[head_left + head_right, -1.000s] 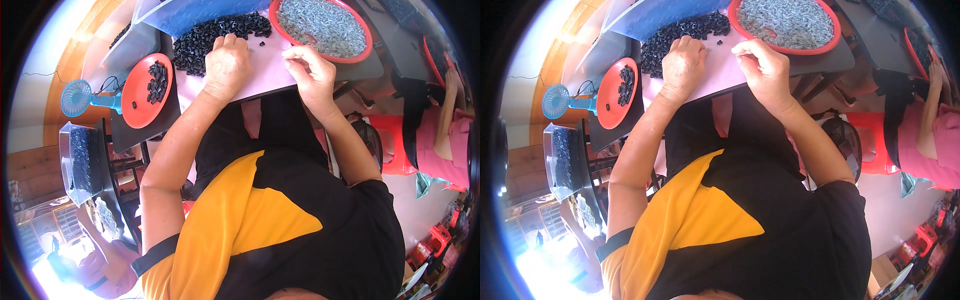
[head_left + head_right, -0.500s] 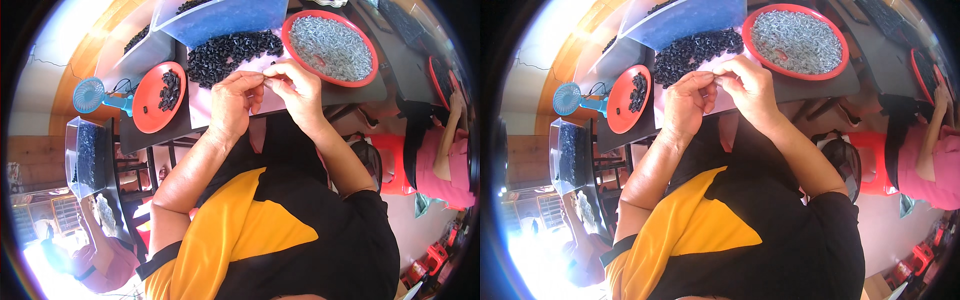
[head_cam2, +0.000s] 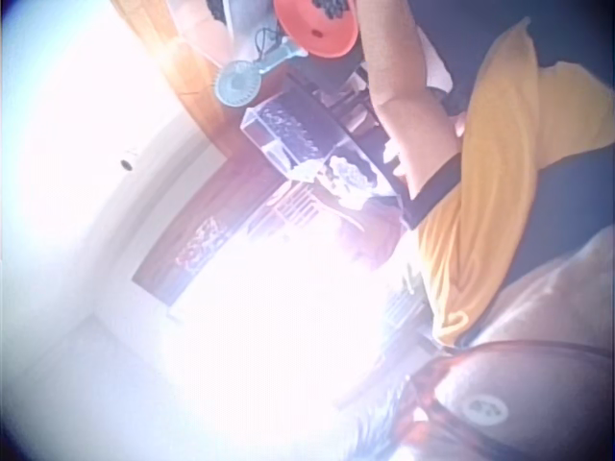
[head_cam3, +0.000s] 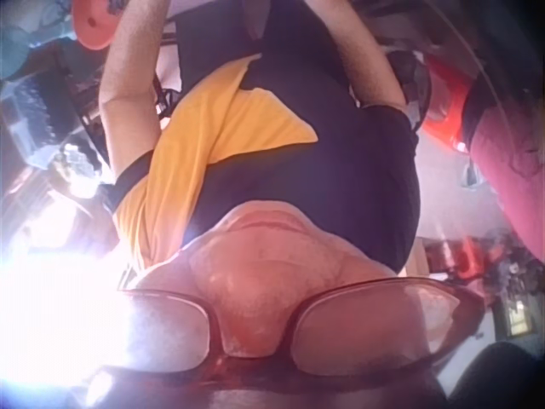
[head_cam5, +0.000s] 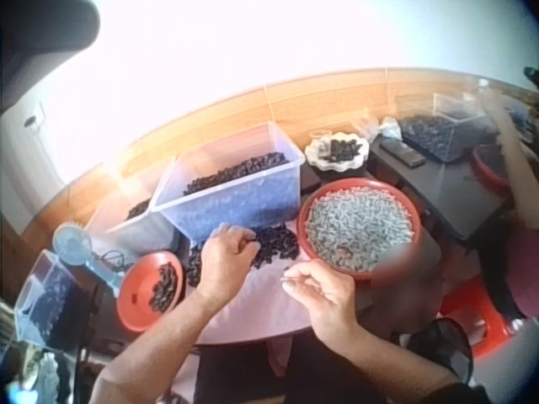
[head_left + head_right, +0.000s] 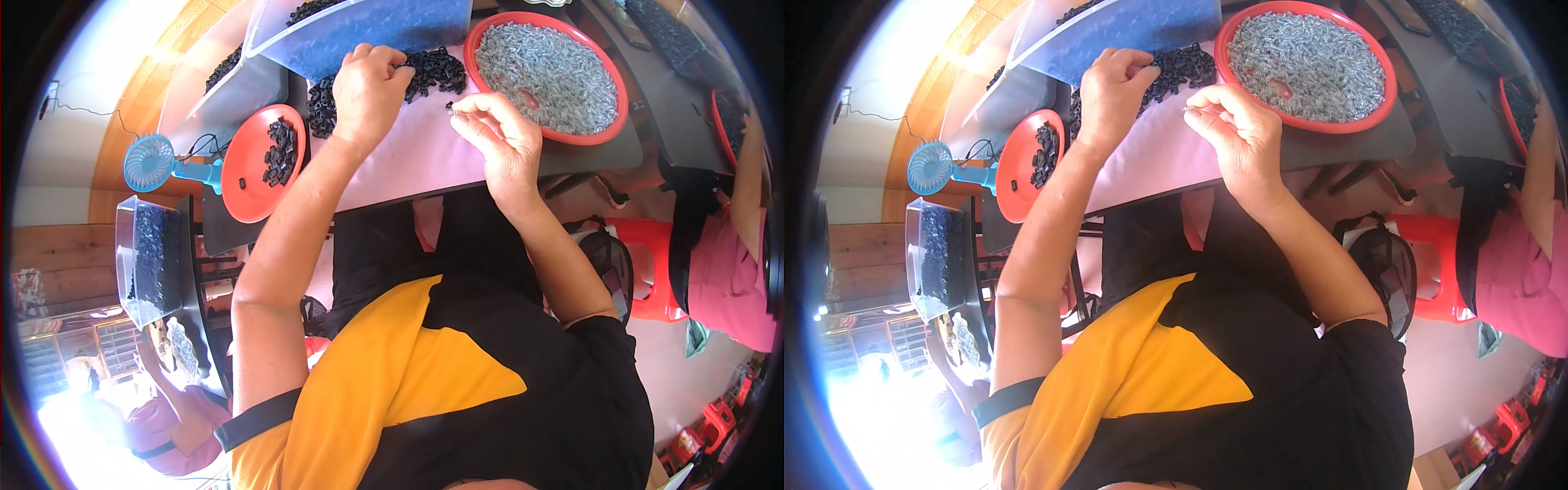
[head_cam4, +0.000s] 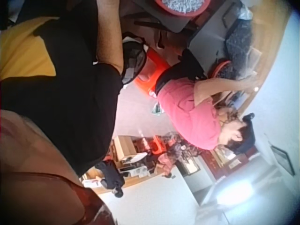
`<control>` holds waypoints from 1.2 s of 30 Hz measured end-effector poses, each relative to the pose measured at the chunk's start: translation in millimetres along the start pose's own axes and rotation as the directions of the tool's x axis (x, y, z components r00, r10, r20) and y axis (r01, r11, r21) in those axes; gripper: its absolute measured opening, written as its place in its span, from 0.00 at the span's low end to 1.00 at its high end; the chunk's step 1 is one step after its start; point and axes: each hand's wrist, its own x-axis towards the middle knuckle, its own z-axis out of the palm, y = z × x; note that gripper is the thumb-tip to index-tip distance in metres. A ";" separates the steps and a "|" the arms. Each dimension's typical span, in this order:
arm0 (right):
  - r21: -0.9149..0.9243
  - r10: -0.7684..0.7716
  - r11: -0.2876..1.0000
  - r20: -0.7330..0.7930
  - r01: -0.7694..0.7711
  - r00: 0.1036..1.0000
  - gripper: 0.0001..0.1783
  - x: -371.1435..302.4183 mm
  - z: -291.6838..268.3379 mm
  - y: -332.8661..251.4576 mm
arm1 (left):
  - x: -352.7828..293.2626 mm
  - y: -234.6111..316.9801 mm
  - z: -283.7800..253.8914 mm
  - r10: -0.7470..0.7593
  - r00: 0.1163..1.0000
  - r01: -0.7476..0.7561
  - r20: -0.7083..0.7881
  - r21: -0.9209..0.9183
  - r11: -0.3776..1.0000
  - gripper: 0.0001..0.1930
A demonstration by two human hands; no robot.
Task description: The person assembles small plastic components by hand, inserting metal springs into plastic housings and placing the completed parts onto a plate.
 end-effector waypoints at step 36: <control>-0.520 -0.395 0.659 0.375 0.543 0.838 0.08 -3.5 5.3 2.9 | -88.8 24.0 -10.7 0.143 0.989 -0.141 0.021 -0.089 0.986 0.06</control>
